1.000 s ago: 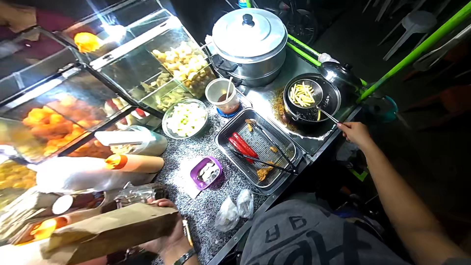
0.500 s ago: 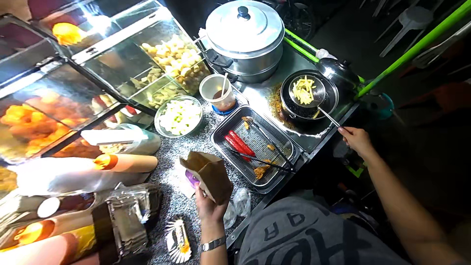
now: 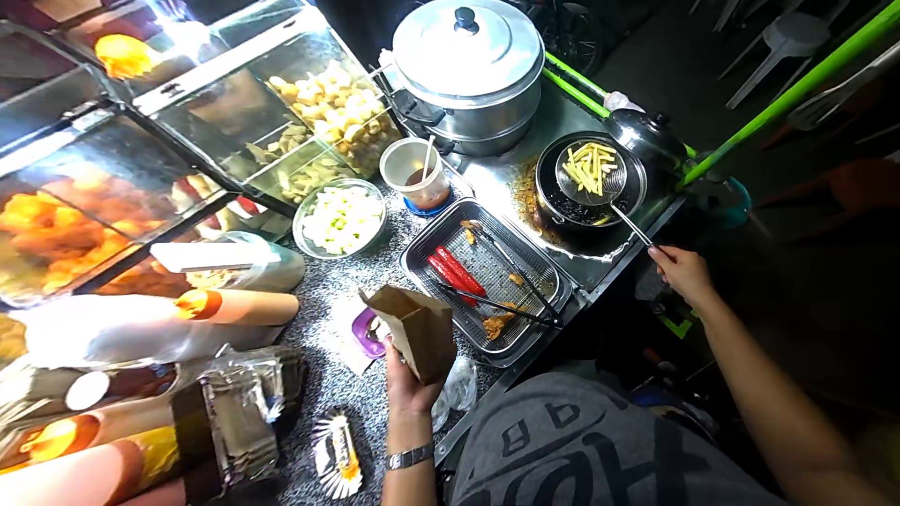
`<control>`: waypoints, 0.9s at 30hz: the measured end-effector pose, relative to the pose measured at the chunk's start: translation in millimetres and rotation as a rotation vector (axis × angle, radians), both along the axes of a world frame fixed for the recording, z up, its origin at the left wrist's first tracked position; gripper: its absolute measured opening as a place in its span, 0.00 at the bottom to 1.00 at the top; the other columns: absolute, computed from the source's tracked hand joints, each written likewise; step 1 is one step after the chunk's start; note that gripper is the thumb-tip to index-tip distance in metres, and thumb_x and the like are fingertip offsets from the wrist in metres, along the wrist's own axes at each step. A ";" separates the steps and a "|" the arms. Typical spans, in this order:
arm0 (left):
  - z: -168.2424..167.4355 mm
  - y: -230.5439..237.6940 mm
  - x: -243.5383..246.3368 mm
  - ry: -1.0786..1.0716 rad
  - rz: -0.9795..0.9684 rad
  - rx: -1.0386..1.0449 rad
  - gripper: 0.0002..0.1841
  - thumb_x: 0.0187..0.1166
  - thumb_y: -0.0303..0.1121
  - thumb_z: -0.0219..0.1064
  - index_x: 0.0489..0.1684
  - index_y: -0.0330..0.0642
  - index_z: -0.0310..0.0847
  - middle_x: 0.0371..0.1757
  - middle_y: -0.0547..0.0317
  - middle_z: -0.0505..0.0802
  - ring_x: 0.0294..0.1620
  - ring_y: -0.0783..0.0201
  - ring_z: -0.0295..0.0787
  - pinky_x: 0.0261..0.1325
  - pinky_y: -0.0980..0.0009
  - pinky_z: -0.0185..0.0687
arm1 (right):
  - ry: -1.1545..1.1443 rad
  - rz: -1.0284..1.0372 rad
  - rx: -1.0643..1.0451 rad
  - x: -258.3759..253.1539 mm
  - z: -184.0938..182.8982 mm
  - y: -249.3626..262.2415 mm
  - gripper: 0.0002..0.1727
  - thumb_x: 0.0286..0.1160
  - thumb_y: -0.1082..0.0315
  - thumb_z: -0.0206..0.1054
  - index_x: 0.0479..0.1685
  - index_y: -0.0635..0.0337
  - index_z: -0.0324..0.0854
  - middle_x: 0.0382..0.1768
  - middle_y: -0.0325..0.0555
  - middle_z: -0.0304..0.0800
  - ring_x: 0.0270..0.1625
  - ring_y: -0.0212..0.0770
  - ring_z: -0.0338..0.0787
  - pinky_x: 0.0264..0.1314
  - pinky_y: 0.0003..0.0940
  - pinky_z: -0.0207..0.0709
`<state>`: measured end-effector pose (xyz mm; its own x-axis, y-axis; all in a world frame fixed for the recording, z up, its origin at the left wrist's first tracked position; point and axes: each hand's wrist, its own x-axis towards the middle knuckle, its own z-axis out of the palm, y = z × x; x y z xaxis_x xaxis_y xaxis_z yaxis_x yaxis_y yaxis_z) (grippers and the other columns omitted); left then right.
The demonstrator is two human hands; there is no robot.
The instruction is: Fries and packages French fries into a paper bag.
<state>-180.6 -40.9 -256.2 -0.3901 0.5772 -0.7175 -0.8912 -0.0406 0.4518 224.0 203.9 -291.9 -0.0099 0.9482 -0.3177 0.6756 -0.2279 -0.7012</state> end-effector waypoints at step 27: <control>7.6 -4.1 -2.4 -0.080 0.034 -0.076 0.41 0.82 0.74 0.35 0.74 0.48 0.68 0.57 0.44 0.90 0.53 0.49 0.92 0.50 0.50 0.91 | -0.038 0.024 -0.020 3.6 -0.1 -13.7 0.22 0.90 0.55 0.60 0.64 0.64 0.86 0.28 0.46 0.84 0.23 0.32 0.75 0.29 0.31 0.72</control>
